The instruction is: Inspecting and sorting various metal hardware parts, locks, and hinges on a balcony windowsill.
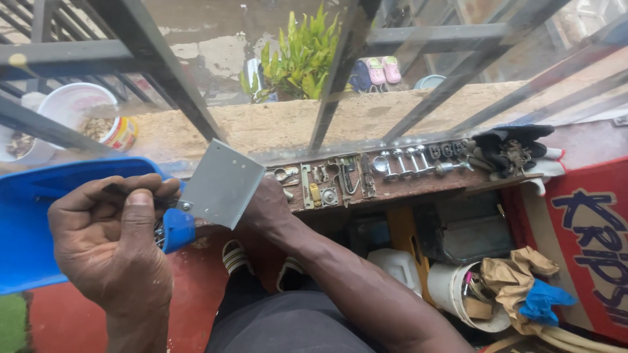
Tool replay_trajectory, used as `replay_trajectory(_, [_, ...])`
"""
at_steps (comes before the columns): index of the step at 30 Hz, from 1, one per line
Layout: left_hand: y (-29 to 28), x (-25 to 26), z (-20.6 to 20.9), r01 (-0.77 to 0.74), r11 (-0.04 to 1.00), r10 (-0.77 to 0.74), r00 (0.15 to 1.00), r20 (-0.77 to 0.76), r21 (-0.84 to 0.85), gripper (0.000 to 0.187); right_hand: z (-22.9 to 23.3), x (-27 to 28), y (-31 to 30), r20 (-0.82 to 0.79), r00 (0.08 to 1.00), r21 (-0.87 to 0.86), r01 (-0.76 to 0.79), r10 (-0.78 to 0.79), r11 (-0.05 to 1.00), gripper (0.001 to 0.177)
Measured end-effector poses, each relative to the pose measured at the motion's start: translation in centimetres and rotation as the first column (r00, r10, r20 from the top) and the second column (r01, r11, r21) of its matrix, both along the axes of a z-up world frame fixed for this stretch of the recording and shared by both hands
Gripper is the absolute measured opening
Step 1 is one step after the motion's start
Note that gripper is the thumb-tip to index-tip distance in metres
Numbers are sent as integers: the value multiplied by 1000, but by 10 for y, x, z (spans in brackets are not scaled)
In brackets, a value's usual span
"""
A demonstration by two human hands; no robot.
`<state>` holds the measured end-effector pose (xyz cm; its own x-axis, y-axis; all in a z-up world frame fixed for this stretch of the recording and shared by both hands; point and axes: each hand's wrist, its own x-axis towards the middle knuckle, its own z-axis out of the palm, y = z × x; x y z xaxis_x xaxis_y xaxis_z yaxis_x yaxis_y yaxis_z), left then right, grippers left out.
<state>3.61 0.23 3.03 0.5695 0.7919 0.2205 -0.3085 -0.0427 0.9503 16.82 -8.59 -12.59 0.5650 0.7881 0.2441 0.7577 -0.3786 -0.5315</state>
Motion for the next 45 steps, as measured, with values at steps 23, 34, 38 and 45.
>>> replay_trajectory(23, [24,1,-6,-31,999,32,990,135,-7,22,-17,27,14,-16,993,-380,102,-116,919,54])
replay_trajectory(34, [24,1,-8,-25,1000,26,993,112,-15,23,-33,10,32,3,998,-208,70,-71,976,44])
replay_trajectory(38, [25,4,-8,-6,1000,5,993,117,10,22,11,6,21,-203,975,-233,38,-87,972,30])
replay_trajectory(45, [27,2,-10,2,1000,-3,996,93,6,22,16,10,-47,-941,317,145,52,121,988,65])
